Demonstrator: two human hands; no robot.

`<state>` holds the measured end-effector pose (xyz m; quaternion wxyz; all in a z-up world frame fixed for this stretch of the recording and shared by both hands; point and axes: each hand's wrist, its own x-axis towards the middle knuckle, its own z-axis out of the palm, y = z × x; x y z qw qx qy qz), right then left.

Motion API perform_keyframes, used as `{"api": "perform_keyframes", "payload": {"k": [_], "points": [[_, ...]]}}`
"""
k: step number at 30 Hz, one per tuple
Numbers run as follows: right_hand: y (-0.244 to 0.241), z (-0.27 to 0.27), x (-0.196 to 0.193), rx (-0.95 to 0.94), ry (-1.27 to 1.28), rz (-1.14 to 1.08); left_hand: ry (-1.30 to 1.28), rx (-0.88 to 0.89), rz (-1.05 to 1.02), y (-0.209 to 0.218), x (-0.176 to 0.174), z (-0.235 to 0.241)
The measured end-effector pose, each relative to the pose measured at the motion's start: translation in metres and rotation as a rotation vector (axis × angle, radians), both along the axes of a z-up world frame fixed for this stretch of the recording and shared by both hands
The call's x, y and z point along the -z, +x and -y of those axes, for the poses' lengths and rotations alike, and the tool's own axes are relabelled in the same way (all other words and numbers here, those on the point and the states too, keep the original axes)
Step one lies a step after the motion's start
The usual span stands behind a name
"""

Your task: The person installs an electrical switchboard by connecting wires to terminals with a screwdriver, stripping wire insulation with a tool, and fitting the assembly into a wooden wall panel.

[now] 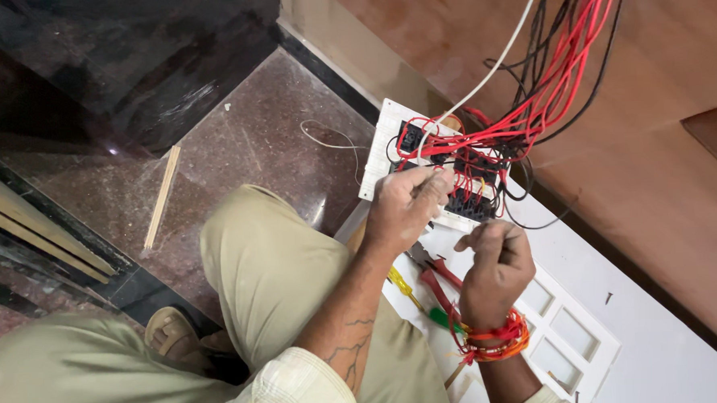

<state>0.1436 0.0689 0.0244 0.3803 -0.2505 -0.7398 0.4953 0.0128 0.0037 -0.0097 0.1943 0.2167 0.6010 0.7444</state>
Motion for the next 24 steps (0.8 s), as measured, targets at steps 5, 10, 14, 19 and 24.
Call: {"api": "perform_keyframes", "payload": {"k": [5, 10, 14, 19, 24], "points": [[-0.014, -0.012, -0.002, -0.126, -0.635, -0.247, 0.244, 0.422, 0.192, 0.014, -0.007, -0.005], [-0.006, -0.018, -0.006, -0.207, -0.520, -0.176, 0.093, 0.175, -0.598, 0.008, -0.027, 0.004], [0.001, -0.025, -0.016, -0.292, -0.647, -0.265, 0.076, 0.115, -0.732, 0.011, -0.033, 0.005], [-0.001, -0.017, -0.020, -0.171, -0.490, -0.263, -0.129, 0.063, -0.866, 0.010, -0.028, 0.000], [-0.003, -0.019, -0.001, 0.081, -0.460, -0.319, -0.169, 0.004, -0.877, 0.009, -0.025, -0.001]]}}
